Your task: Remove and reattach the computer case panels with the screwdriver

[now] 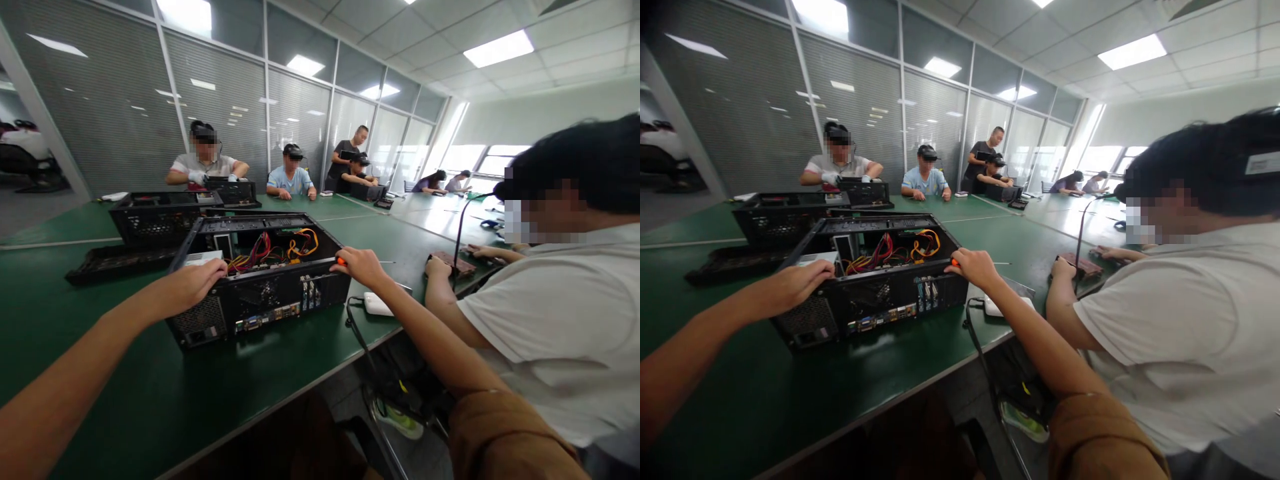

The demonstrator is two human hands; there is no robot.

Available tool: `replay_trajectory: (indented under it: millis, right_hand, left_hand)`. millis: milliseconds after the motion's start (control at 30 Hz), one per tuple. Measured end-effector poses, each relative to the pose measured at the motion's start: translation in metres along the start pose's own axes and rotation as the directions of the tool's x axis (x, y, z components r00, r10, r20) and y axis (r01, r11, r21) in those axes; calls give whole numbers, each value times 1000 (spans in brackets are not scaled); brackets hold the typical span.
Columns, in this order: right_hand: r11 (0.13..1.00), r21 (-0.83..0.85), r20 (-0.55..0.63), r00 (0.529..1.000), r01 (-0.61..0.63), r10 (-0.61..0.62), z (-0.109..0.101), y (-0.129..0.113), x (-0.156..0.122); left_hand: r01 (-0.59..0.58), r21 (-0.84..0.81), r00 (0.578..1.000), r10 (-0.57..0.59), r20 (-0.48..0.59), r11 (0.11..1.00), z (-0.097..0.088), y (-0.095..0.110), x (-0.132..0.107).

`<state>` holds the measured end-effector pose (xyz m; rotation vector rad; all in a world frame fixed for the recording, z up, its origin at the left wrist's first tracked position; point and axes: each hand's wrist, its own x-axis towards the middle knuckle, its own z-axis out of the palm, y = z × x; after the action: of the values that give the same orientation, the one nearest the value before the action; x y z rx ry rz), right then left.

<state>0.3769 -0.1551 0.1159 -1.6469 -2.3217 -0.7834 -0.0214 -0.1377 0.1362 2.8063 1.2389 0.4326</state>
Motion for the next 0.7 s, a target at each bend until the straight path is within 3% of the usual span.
replay_trajectory:
  millis: [333,700]
  right_hand:
    - [998,-3,-11,998,-61,61,-6,-8,0]
    - [999,40,6,999,-34,34,-44,-78,-17]
  left_hand:
    - [30,54,1000,-29,-6,998,-2,4,-3]
    - [224,47,974,-223,-30,973,-17,-18,-50]
